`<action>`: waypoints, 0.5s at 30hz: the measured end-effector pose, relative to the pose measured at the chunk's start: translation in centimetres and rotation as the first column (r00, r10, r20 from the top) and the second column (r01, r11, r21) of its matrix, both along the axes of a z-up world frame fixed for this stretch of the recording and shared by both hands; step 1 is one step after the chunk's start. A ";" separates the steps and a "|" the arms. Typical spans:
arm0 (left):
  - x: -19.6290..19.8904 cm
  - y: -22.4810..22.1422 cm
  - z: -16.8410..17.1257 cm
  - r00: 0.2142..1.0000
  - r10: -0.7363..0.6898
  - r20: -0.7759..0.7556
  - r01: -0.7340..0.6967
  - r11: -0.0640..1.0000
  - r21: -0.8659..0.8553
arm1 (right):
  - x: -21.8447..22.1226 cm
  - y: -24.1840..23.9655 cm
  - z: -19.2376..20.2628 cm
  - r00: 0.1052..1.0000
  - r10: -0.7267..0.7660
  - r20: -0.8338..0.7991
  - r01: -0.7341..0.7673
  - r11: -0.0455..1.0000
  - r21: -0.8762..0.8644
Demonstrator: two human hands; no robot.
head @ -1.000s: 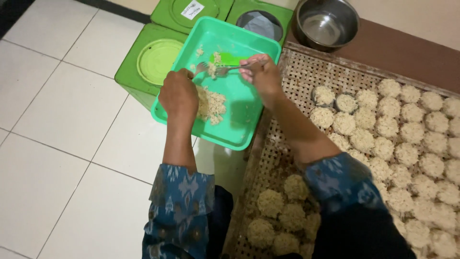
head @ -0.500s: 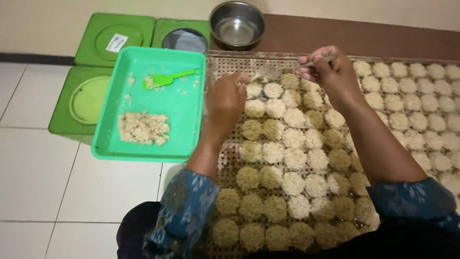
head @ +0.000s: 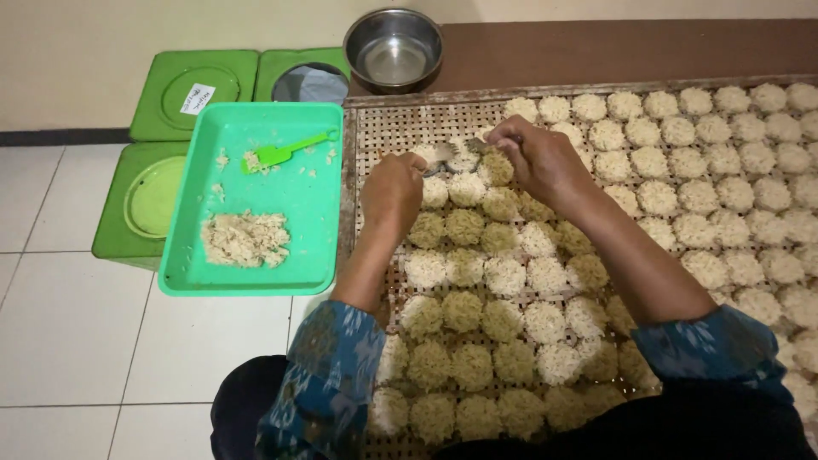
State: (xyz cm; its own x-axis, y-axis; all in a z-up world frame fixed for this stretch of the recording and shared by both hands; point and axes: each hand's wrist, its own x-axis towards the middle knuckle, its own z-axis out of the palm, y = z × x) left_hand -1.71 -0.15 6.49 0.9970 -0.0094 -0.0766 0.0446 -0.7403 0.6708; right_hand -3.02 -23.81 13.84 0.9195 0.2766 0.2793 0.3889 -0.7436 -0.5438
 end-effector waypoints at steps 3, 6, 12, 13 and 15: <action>0.0 -1.0 -0.5 0.999 -0.027 -0.027 0.029 0.999 0.045 | -1.2 0.1 1.4 0.998 0.050 -0.049 -0.052 0.998 -0.035; -1.8 -1.0 -0.9 0.987 -0.052 0.155 0.045 0.998 0.046 | -2.4 0.7 3.2 0.995 0.082 -0.057 -0.081 0.996 0.029; -1.7 -0.8 -3.1 0.490 -0.052 0.870 -0.223 0.957 0.183 | -1.2 -1.8 1.8 0.972 0.058 0.226 -0.075 0.995 0.065; -2.4 0.2 -2.0 0.492 -0.038 0.870 -0.250 0.951 0.182 | -0.8 -1.8 1.3 0.971 0.086 0.225 -0.102 0.993 0.064; -3.5 1.8 0.3 0.641 0.048 0.766 -0.069 0.998 -0.005 | 0.3 -2.0 0.3 0.992 -0.018 0.127 0.008 0.997 0.077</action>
State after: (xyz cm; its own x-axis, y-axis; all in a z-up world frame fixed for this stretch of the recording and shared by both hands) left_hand -5.24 1.68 6.83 0.6986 0.0424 0.7143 -0.4329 -0.7698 0.4690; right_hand -2.70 -25.78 14.18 0.8786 0.2382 0.4139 0.4489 -0.7075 -0.5458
